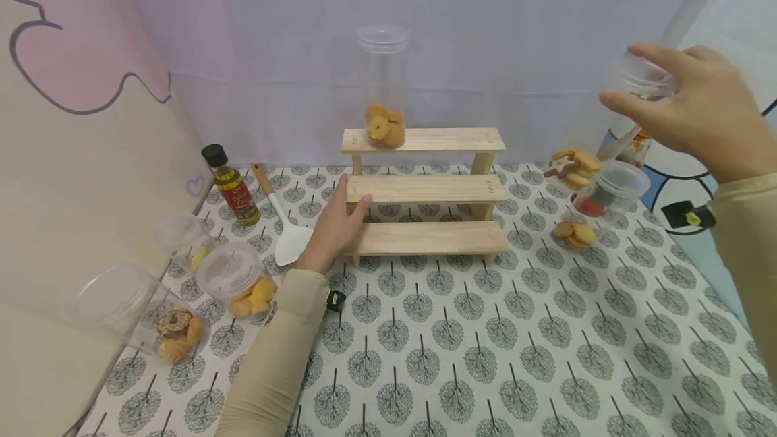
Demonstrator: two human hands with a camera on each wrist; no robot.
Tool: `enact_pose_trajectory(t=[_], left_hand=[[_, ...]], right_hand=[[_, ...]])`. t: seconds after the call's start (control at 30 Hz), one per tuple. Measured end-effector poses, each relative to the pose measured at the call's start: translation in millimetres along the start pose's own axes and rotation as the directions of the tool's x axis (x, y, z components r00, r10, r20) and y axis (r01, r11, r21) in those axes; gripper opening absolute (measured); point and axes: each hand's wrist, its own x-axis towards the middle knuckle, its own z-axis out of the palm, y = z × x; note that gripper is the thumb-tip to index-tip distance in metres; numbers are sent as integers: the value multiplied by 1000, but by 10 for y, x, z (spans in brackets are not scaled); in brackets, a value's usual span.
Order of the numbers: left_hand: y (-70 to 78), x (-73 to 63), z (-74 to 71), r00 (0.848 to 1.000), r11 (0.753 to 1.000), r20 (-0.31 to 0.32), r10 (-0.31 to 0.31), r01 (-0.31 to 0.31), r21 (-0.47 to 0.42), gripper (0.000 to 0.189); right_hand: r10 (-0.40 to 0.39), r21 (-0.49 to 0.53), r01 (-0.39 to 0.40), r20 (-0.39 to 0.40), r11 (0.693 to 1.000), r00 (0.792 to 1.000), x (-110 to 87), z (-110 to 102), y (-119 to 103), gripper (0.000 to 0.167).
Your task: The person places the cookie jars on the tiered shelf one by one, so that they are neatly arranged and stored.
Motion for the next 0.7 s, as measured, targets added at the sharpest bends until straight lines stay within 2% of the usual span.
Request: enact_pose_trajectory(t=[0.23, 0.43, 0.53, 0.7], left_hand=[[29, -2, 24, 1000, 1000, -1, 21, -21, 12, 86], [51, -3, 16, 1000, 1000, -2, 20, -20, 11, 87], [62, -6, 10, 1000, 1000, -4, 12, -12, 4, 87], [62, -13, 12, 1000, 1000, -2, 5, -5, 5, 87]], right_hand=[[-78, 47, 76, 45, 996, 996, 289, 50, -262, 80], [-144, 20, 143, 66, 990, 987, 530, 100, -510, 81], [-153, -2, 154, 68, 988, 986, 647, 150, -639, 82], [-129, 12, 129, 90, 992, 988, 774, 290, -812, 82]])
